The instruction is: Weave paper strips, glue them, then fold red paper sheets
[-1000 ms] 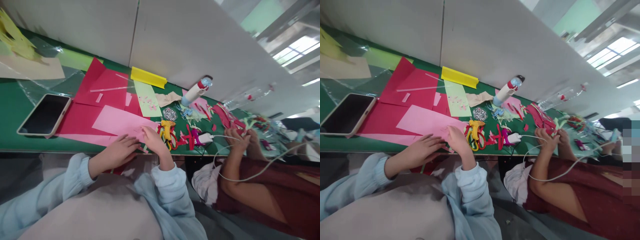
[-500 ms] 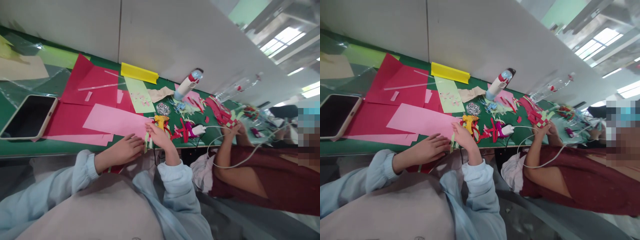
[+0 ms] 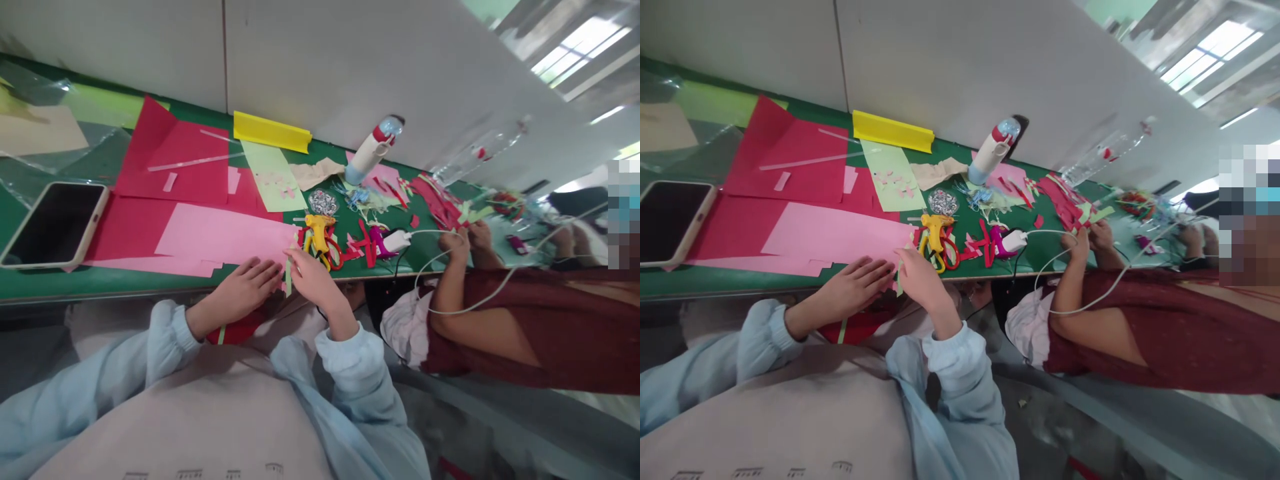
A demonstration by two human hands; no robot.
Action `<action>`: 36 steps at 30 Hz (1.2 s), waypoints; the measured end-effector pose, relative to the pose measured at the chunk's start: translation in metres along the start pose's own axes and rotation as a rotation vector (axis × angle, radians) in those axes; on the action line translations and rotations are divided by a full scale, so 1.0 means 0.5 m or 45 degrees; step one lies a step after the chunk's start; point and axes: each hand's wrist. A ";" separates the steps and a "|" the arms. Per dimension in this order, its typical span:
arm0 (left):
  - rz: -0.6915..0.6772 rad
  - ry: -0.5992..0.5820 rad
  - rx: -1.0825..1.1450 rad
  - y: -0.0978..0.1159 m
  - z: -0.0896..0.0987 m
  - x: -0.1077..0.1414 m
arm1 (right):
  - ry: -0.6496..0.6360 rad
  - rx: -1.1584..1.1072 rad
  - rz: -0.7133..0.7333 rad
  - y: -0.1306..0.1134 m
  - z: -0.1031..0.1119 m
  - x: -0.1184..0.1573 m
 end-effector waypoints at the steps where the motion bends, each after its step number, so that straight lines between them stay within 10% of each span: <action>1: 0.018 0.024 0.012 0.003 0.001 0.000 | 0.025 0.034 0.035 0.000 -0.001 0.005; 25: 0.420 0.395 -0.036 -0.024 0.061 0.117 | 0.165 0.485 0.253 -0.020 -0.093 0.079; 36: 0.405 0.573 0.032 -0.046 0.093 0.170 | 0.766 -0.107 0.169 0.001 -0.043 0.086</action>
Point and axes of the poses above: each hand's wrist, its own x-axis away from the middle knuckle, its own z-axis out of the back of the hand, y = z × x, and after that the axes turned 8 degrees about x, right-handed
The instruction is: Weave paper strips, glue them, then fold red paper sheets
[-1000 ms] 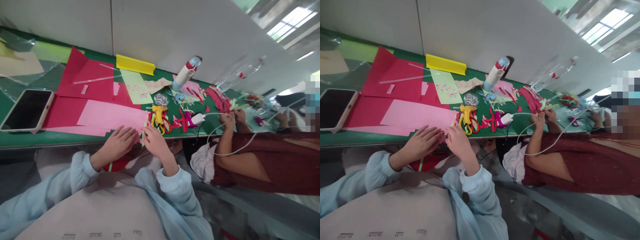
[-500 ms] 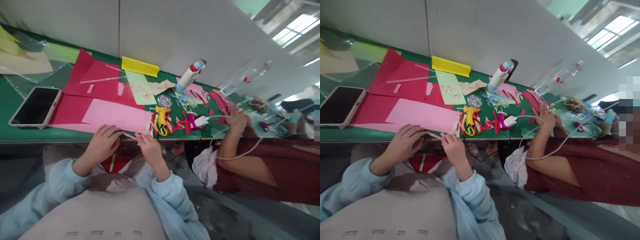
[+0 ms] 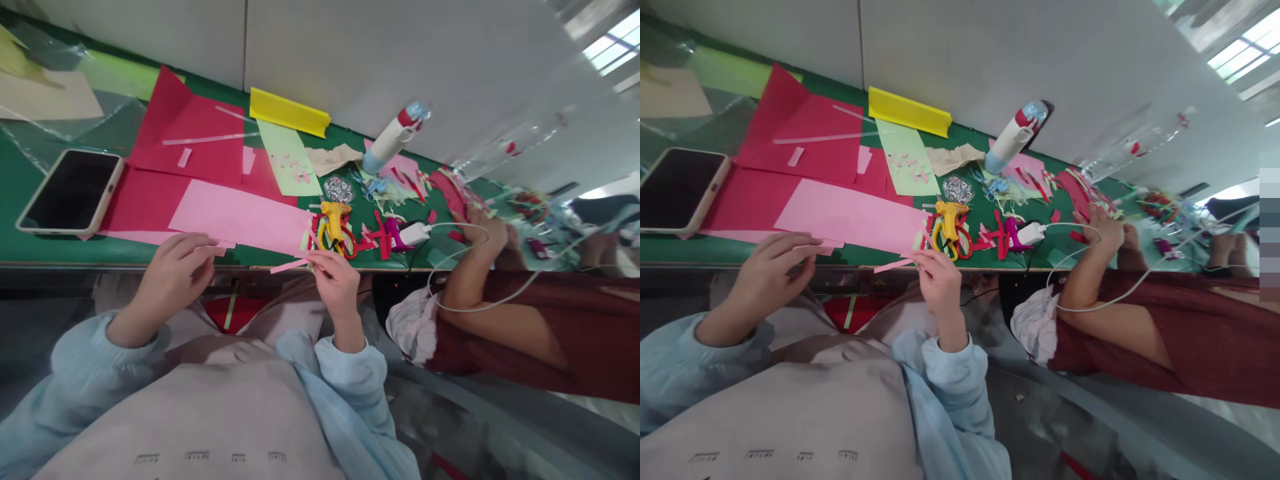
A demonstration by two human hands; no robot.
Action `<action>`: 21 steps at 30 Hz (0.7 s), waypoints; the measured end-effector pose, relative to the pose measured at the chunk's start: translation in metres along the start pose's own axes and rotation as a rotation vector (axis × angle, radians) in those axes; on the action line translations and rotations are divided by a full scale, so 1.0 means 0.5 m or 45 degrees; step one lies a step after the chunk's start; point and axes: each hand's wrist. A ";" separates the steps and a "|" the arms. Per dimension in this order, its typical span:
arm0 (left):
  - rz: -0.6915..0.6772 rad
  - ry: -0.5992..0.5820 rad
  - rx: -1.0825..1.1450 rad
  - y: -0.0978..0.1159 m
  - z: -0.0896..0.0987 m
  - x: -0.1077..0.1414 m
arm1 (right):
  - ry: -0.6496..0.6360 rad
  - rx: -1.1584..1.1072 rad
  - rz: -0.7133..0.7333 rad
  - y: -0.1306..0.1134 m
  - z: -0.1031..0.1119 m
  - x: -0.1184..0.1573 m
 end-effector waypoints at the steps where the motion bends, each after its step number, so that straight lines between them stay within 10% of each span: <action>1: 0.008 0.003 -0.002 -0.001 0.004 0.002 | 0.027 -0.051 -0.038 -0.004 0.007 -0.002; 16: 0.137 0.049 -0.102 -0.034 0.061 0.027 | -0.394 -0.433 -0.236 -0.045 0.035 0.017; 21: 0.020 0.021 -0.063 -0.025 0.041 0.006 | -0.136 -0.043 -0.331 -0.011 0.073 -0.017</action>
Point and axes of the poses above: each hand's wrist, its own x-axis away from the middle knuckle, its own z-axis out of the back of the hand, y = z × x, and after that the axes turned 8 degrees about x, right-handed
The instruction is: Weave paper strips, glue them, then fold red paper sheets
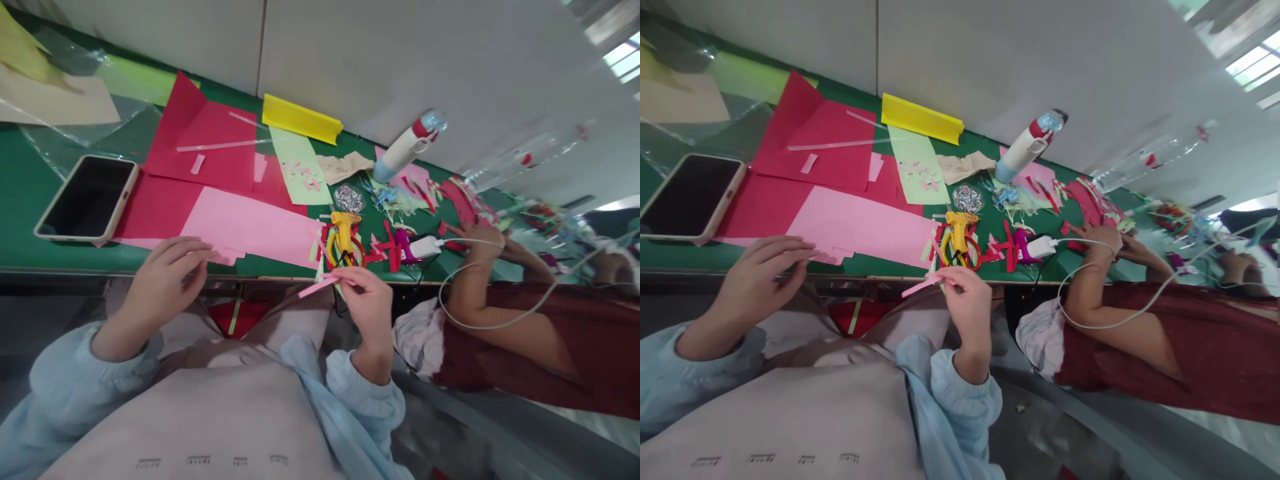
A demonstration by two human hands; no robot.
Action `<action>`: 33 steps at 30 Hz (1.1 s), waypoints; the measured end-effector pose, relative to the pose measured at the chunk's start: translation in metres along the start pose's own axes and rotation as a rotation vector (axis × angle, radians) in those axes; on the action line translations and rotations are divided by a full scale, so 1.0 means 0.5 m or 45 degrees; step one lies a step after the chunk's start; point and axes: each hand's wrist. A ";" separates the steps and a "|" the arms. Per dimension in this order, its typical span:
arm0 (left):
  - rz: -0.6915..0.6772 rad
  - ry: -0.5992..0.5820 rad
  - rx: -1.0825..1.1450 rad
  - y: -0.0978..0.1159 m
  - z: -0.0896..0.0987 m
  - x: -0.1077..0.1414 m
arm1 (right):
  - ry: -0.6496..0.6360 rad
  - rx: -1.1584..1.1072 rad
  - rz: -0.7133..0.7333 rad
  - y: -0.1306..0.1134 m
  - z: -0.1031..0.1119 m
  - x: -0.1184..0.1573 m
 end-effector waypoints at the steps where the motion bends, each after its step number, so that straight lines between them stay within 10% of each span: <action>1: -0.033 -0.006 0.004 0.003 -0.006 -0.006 | 0.111 0.096 -0.043 0.011 0.010 -0.013; 4: -0.077 -0.039 0.032 0.014 -0.023 -0.024 | 0.400 0.448 -0.228 0.047 0.031 -0.061; 10: -0.122 -0.119 0.063 0.033 -0.058 -0.053 | 0.391 0.805 -0.528 0.093 0.013 -0.156; 19: -0.059 -0.294 0.011 0.034 -0.083 -0.064 | 0.133 0.666 -0.331 0.120 -0.047 -0.171; 33: -0.006 -0.450 -0.193 -0.016 -0.077 -0.042 | -0.020 0.387 0.023 0.005 -0.088 -0.158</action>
Point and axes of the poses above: each hand's wrist, its own x-axis away from the middle knuckle, its own z-axis out of the back of the hand, y = z × x, and after that the axes turned 8 degrees about x, right-handed
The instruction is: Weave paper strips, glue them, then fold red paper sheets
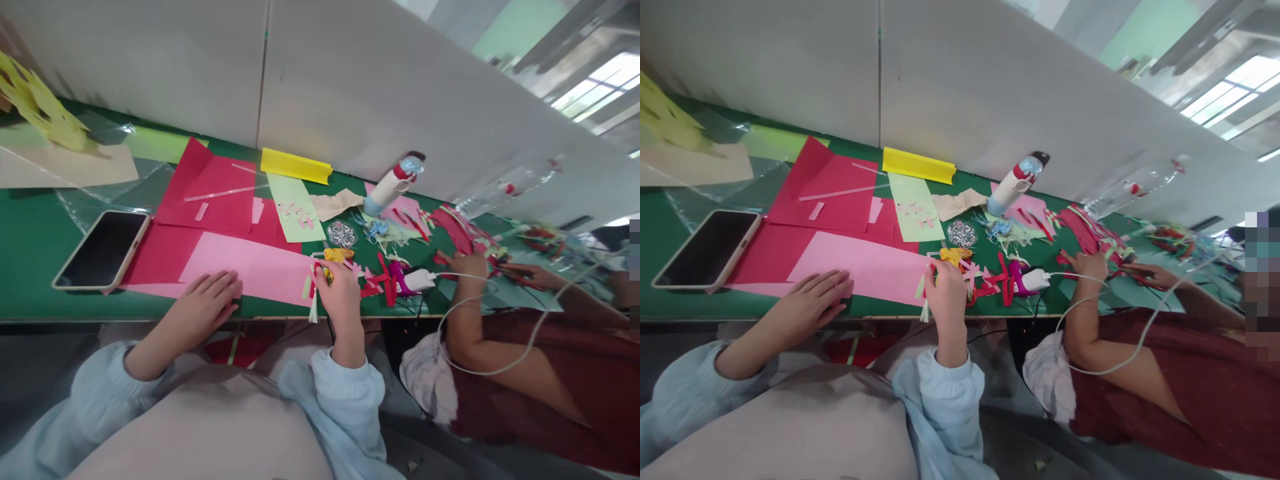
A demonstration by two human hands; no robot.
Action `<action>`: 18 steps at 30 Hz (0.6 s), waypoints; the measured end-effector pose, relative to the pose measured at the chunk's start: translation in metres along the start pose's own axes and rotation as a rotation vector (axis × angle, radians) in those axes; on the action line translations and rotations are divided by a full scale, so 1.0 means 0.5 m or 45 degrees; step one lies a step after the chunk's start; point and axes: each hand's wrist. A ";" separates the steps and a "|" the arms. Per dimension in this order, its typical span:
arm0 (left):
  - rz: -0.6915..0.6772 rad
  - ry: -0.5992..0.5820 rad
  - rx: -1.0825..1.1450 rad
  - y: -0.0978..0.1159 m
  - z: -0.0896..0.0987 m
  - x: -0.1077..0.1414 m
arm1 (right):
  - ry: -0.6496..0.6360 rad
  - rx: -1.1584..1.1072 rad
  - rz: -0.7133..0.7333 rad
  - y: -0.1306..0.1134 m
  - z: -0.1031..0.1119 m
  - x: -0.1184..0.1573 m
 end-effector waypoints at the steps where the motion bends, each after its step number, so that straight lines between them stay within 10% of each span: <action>1: 0.005 0.003 0.006 0.000 0.001 0.003 | -0.023 0.000 0.017 -0.005 -0.004 -0.001; 18: -0.003 0.088 -0.016 -0.012 0.019 0.062 | -0.273 -0.021 0.203 -0.035 -0.039 0.056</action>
Point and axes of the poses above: each hand's wrist, its own x-axis away from the middle knuckle, its own z-axis out of the back of the hand, y = z × x, and after that the axes turned 8 degrees about x, right-handed
